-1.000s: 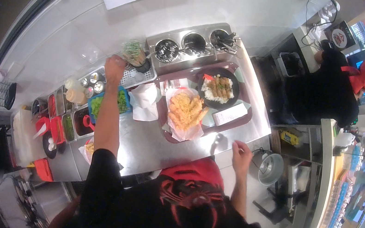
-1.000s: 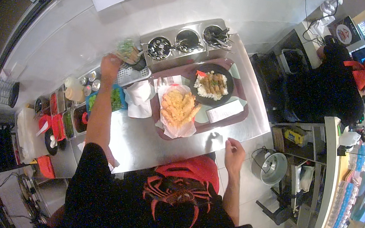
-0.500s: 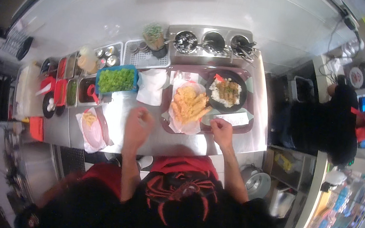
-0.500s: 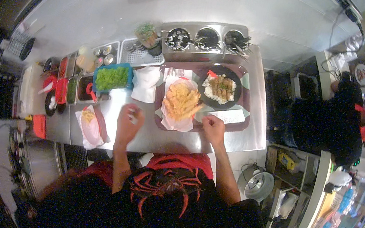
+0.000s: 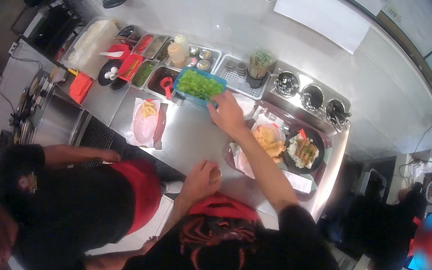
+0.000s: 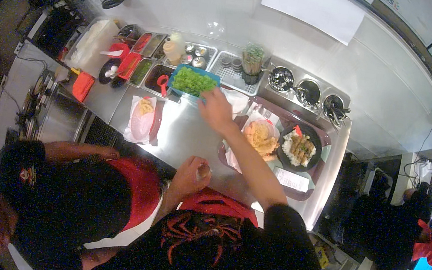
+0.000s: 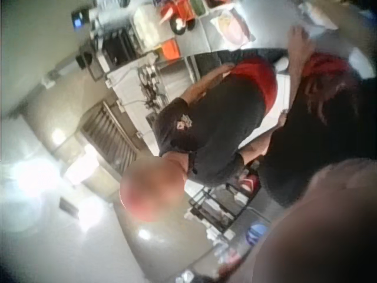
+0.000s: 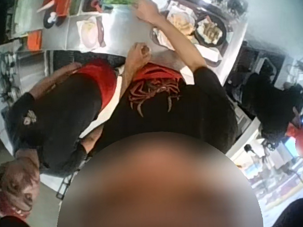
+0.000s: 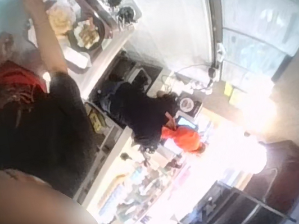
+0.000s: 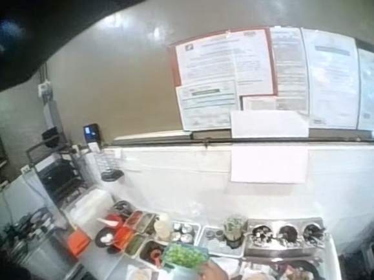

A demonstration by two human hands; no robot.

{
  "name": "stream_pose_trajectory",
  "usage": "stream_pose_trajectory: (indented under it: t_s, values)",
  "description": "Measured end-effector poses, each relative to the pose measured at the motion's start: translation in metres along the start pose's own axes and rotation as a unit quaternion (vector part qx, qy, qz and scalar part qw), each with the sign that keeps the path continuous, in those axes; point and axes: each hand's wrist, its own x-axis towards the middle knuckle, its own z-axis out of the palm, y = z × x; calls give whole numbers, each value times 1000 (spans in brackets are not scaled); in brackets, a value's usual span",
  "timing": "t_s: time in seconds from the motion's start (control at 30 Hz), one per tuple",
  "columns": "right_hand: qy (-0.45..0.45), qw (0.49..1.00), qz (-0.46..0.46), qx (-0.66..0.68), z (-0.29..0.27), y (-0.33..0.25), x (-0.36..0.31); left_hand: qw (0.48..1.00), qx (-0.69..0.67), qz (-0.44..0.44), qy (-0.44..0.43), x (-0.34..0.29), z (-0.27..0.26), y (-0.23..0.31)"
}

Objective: The person assembles a meal by scooping rice into a bowl, adding cooked meat and sauce, and placing french fries into a paper bag. They then arrange the components on a tray and carry it to the service counter.

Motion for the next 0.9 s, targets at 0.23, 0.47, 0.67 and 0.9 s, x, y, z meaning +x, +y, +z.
stream_pose_trajectory:
  t_s: [0.23, 0.47, 0.67, 0.9]
  values:
    - [-51, 965, 67, -250, 95, 56, 83, 998, -49, -27, 13, -13, -13, -5]
    - [-129, 951, 19, -282, 77, 39, 86, 998, -67, -4, 1, -18, -1, -29]
    - [-117, 957, 39, -261, 80, 42, 82, 996, -41, 76, 4, -7, -22, -13]
    - [-69, 987, 80, -119, 33, 59, 72, 991, -125, -9, -40, -18, -17, -31]
